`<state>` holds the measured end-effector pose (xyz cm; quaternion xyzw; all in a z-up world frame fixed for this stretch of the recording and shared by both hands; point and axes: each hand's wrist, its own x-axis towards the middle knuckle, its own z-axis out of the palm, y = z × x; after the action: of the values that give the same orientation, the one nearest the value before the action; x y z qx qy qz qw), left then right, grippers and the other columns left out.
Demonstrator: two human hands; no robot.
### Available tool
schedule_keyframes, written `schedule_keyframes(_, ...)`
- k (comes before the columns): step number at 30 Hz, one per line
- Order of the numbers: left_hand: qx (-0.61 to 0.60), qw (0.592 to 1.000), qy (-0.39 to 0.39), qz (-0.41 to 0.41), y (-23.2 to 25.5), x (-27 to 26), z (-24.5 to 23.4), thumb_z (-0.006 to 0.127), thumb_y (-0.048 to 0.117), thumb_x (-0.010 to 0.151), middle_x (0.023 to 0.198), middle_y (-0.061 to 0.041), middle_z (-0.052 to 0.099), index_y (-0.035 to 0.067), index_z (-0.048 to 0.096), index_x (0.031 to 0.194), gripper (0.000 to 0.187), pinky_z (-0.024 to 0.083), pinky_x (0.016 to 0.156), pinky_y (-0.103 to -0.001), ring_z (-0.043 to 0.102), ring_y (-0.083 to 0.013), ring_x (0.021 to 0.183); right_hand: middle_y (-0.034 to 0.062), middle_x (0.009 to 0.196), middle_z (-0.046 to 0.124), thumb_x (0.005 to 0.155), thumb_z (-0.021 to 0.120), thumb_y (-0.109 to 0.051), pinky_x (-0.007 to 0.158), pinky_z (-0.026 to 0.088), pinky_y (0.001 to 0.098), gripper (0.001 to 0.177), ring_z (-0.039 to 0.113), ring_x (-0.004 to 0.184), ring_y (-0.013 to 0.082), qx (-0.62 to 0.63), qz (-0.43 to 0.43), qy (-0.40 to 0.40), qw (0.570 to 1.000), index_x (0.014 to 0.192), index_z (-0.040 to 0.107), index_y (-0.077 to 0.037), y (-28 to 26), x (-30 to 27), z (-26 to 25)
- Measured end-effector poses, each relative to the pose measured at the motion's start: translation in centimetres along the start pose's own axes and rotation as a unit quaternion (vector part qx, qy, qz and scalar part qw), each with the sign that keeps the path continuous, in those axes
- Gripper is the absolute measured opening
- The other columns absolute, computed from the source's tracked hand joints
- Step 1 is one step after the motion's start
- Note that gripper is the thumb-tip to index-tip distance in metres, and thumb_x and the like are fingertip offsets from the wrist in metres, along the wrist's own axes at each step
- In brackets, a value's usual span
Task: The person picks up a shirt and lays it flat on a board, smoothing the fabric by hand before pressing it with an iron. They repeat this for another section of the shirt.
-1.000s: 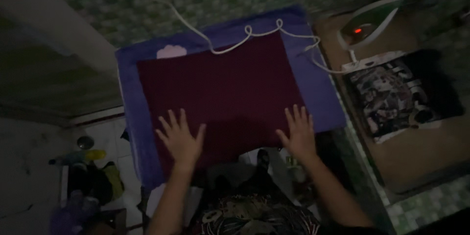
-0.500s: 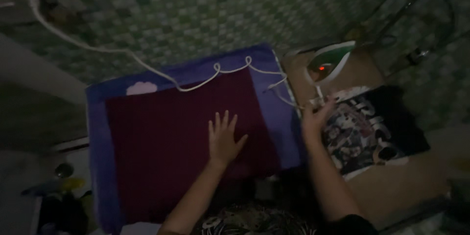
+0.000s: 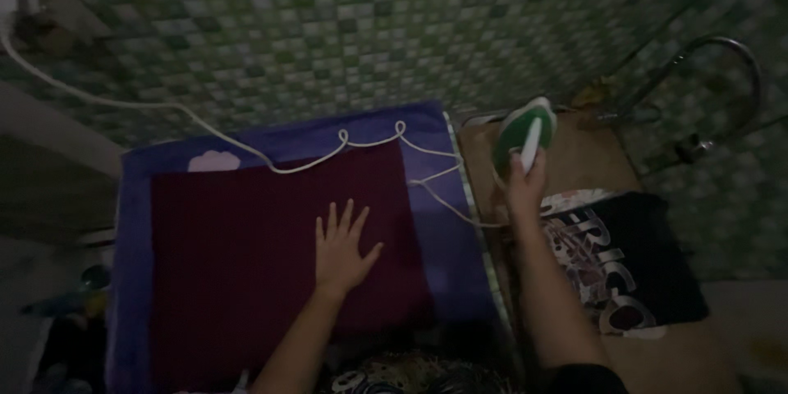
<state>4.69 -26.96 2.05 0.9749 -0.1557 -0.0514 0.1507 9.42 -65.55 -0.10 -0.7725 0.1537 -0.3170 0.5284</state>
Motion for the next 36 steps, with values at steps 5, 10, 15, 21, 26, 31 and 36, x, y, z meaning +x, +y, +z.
schedule_keyframes(5, -0.139, 0.986, 0.089, 0.0, -2.1, 0.1, 2.2, 0.061, 0.023, 0.097, 0.16, -0.01, 0.043, 0.015, 0.054, 0.148, 0.051, 0.018, 0.127, -0.053, 0.028, -0.0344, 0.155, 0.016, 0.112, 0.068, 0.107, 0.064, -0.018, 0.086, 0.052, 0.0353, 0.035, 0.065, 0.1, 0.0254, -0.019, -0.139, -0.078, 0.987, 0.133, 0.059, 0.004, -10.1, -2.4, 1.0)
schedule_keyframes(10, -0.288, 0.932, 0.217, -0.051, -6.0, -1.9, 4.2, 0.057, 0.006, 0.098, 0.149, -0.012, 0.058, 0.01, 0.068, 0.13, 0.034, 0.033, 0.123, -0.049, 0.044, -0.0349, 0.147, 0.0159, 0.084, 0.073, 0.085, 0.086, -0.035, 0.066, 0.054, 0.0434, 0.034, 0.07, 0.073, 0.0322, -0.299, -0.224, -0.218, 0.902, 0.097, 0.077, -0.005, -20.5, -4.5, 3.0)
schedule_keyframes(15, -0.232, 0.94, 0.228, -0.106, -12.0, -6.7, 2.4, 0.059, 0.01, 0.097, 0.141, -0.009, 0.065, 0.01, 0.072, 0.123, 0.028, 0.039, 0.123, -0.046, 0.052, -0.0332, 0.142, 0.0099, 0.087, 0.077, 0.08, 0.084, -0.043, 0.064, 0.057, 0.0392, 0.037, 0.073, 0.07, 0.0237, -0.223, -0.372, -0.346, 0.832, 0.098, 0.078, -0.012, -25.2, -9.7, 7.3)
schedule_keyframes(21, -0.11, 0.959, 0.185, -0.184, -17.2, -11.5, -0.9, 0.065, 0.023, 0.097, 0.156, -0.013, 0.049, 0.012, 0.064, 0.138, 0.043, 0.019, 0.124, -0.052, 0.034, -0.037, 0.15, 0.0108, 0.079, 0.076, 0.084, 0.077, -0.046, 0.058, 0.057, 0.0402, 0.039, 0.073, 0.062, 0.0256, -0.265, -0.356, -0.527, 0.725, 0.105, 0.077, -0.014, -22.3, -16.8, 12.1)
schedule_keyframes(26, -0.049, 0.968, 0.136, -0.206, -19.1, -11.8, -2.3, 0.065, 0.044, 0.093, 0.165, -0.012, 0.034, 0.017, 0.051, 0.15, 0.065, 0.012, 0.125, -0.053, 0.02, -0.0377, 0.155, 0.0118, 0.082, 0.075, 0.097, 0.066, -0.044, 0.062, 0.06, 0.0426, 0.036, 0.075, 0.069, 0.0264, -0.469, -0.282, -0.491, 0.678, 0.108, 0.072, -0.011, -19.0, -15.3, 15.0)
schedule_keyframes(31, -0.032, 0.967, 0.143, -0.209, -19.8, -11.1, -2.8, 0.064, 0.051, 0.091, 0.167, -0.012, 0.03, 0.02, 0.047, 0.153, 0.072, 0.009, 0.125, -0.057, 0.015, -0.0378, 0.156, 0.0168, 0.094, 0.075, 0.091, 0.07, -0.05, 0.075, 0.059, 0.0493, 0.043, 0.074, 0.087, 0.035, -0.508, -0.129, -0.45, 0.723, 0.107, 0.074, -0.01, -20.7, -10.9, 16.9)
schedule_keyframes(36, -0.024, 0.967, 0.125, -0.22, -20.4, -10.1, -3.7, 0.062, 0.055, 0.089, 0.168, -0.013, 0.025, 0.021, 0.042, 0.156, 0.077, 0.006, 0.123, -0.058, 0.011, -0.0387, 0.155, 0.0154, 0.097, 0.076, 0.09, 0.069, -0.05, 0.079, 0.06, 0.0482, 0.042, 0.075, 0.09, 0.0334, -0.53, -0.104, -0.511, 0.669, 0.109, 0.074, -0.013, -21.7, -13.3, 17.1)
